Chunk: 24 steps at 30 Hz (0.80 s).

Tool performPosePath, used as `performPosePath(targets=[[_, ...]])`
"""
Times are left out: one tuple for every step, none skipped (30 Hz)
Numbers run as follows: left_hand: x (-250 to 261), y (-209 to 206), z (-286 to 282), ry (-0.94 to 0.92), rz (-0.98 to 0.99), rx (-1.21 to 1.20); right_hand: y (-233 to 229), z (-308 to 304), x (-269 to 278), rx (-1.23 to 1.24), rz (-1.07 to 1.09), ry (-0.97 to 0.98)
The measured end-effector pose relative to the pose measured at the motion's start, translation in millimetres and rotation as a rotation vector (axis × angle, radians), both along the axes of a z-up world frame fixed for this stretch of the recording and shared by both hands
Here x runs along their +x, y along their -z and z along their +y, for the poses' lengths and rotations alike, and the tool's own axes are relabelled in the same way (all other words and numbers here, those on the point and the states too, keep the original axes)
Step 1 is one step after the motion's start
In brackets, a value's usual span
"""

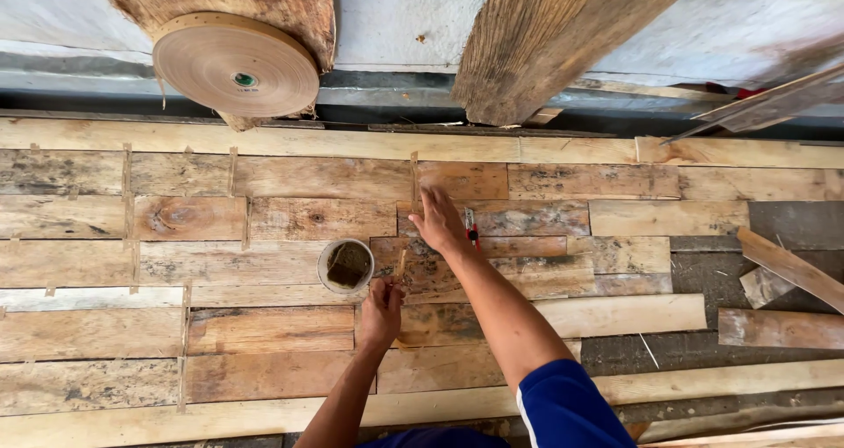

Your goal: Applying thin wood veneer or adhesive strips to a wooden surface and trimming them with a utility knife.

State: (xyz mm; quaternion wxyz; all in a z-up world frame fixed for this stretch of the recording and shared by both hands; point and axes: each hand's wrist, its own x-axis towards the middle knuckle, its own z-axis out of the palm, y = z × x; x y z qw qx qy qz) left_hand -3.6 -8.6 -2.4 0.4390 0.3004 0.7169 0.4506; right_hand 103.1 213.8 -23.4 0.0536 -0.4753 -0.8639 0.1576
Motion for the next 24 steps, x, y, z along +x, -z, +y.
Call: performPosePath(targets=[[-1.4,-2.7,-2.5,0.001,-0.004,0.005,-6.1,-11.2,4.3,0.005,-0.004,0.001],[-2.8,-5.6,-6.7,0.021,0.019,0.001,-12.0,-24.2,8.8,0.079,0.088,0.004],[-4.2,-8.2,-10.9,0.040,0.042,-0.004,-17.7,-37.3,13.2,0.152,0.180,0.005],[-4.2,-9.5,-13.9,0.044,0.039,-0.001,-19.5,-48.2,20.0,0.156,0.177,0.008],[-4.4,-10.6,-16.8,0.060,0.051,-0.002,-21.1,-59.0,26.7,0.070,0.217,0.058],[-4.3,-11.8,-20.9,0.077,0.064,-0.006,-22.5,-71.0,33.5,-0.018,0.257,0.108],[-3.2,-10.3,-24.6,0.081,0.060,-0.005,-27.2,-81.1,40.5,-0.016,0.254,0.112],[-2.4,-8.5,-28.0,0.090,0.058,-0.011,-31.7,-90.5,46.9,-0.013,0.254,0.156],[-1.7,-6.8,-31.2,0.098,0.056,-0.017,-36.3,-99.9,53.2,-0.010,0.253,0.199],[-1.9,-2.0,-34.1,0.100,0.055,-0.014,-39.0,-106.6,57.6,-0.007,0.252,0.201],[-2.3,2.9,-36.7,0.105,0.056,0.002,-41.5,-113.0,61.9,0.006,0.325,0.211],[-2.2,8.0,-39.9,0.111,0.056,0.018,-43.8,-120.1,66.8,0.018,0.396,0.222],[-3.7,6.8,-41.3,0.114,0.053,0.019,-46.8,-125.9,68.2,0.020,0.394,0.224],[-3.7,5.7,-45.6,0.121,0.068,0.023,-49.5,-133.9,70.7,0.057,0.414,0.227],[-4.0,4.6,-49.7,0.129,0.082,0.028,-52.2,-141.8,72.9,0.094,0.434,0.229],[-5.6,3.1,-50.9,0.125,0.081,0.028,-54.4,-146.1,71.2,0.093,0.433,0.224],[-7.4,1.3,-52.0,0.127,0.078,0.026,-56.7,-150.4,69.3,0.090,0.419,0.237],[-9.9,0.0,-53.3,0.128,0.076,0.025,-58.4,-154.9,66.7,0.086,0.407,0.248],[-13.5,0.7,-55.3,0.122,0.076,0.025,-59.0,-158.5,63.0,0.086,0.407,0.243],[-15.9,1.3,-58.1,0.117,0.061,0.035,-59.8,-163.3,60.6,-0.001,0.388,0.299],[-18.3,2.1,-60.3,0.111,0.047,0.046,-60.3,-167.7,58.3,-0.088,0.367,0.355],[-20.9,4.6,-62.6,0.109,0.043,0.043,-58.6,-172.0,56.5,-0.091,0.363,0.353],[-23.4,7.4,-64.7,0.103,0.049,0.058,-56.7,-176.1,54.8,-0.060,0.337,0.339],[-25.0,10.1,-67.4,0.096,0.054,0.072,-54.9,-180.5,54.1,-0.030,0.311,0.324]])
